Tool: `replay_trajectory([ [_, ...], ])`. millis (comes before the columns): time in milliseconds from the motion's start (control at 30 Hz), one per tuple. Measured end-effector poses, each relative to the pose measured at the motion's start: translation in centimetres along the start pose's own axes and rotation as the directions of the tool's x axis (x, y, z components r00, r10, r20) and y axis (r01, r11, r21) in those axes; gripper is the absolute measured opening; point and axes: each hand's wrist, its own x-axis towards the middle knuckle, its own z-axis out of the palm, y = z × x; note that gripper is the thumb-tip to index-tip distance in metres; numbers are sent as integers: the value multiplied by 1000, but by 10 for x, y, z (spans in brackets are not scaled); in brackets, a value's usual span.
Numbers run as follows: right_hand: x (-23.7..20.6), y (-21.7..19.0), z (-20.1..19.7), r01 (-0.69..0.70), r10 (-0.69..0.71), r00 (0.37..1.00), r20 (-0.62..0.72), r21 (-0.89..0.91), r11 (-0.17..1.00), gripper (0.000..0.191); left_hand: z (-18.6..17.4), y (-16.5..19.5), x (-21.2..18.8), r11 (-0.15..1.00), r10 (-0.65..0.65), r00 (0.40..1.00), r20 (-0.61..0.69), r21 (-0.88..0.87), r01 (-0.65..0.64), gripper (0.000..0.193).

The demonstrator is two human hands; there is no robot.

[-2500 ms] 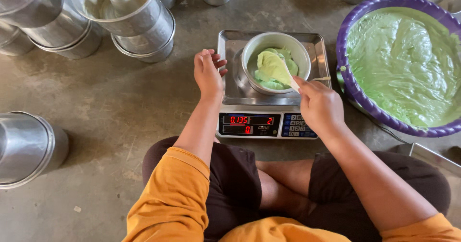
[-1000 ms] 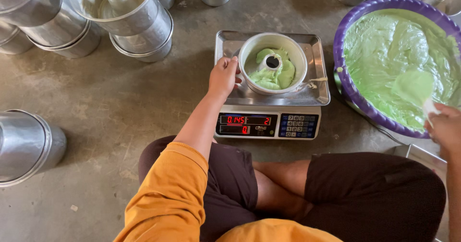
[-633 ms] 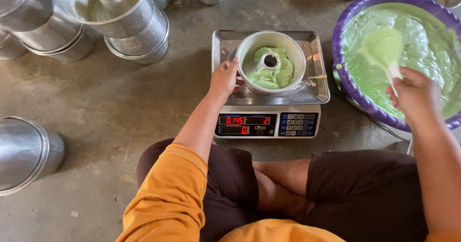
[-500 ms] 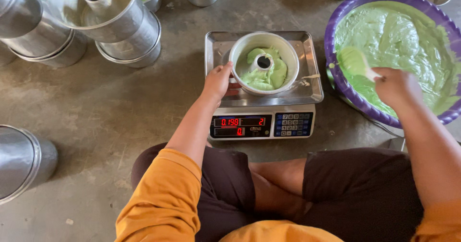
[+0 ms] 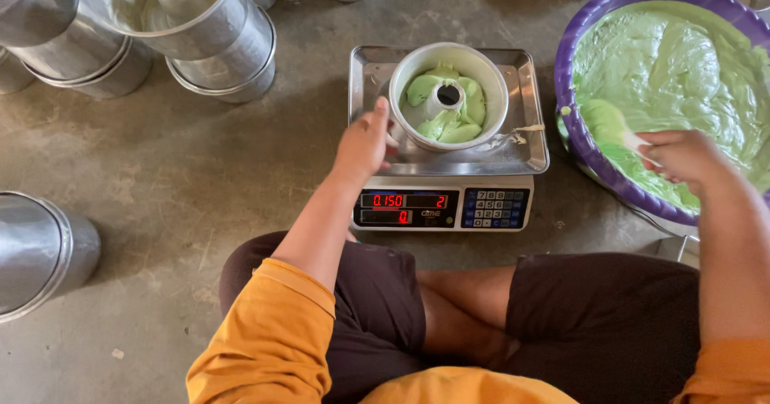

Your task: The person scoops green batter from a large purple bowl into metal cake molds placed on a digital scale. They adjust the amount to reach a target weight, then move the filled mold aside and repeat the process with additional molds.

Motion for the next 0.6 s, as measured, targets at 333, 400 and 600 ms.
replay_trajectory([
  [333, -73, -37, -9, 181, -167, 983, -80, 598, 781, 45, -6, -11, 16, 986, 131, 981, -141, -80, -143, 69],
  [400, -79, -43, -2, 207, -201, 976, -83, 637, 743, 45, -5, -15, 22, 977, 89, 992, -95, -184, -105, 68],
  [600, -74, -32, 0, 288, -169, 957, -237, 686, 668, 43, 3, -20, 30, 979, -26, 1000, -15, -204, 22, 70],
])
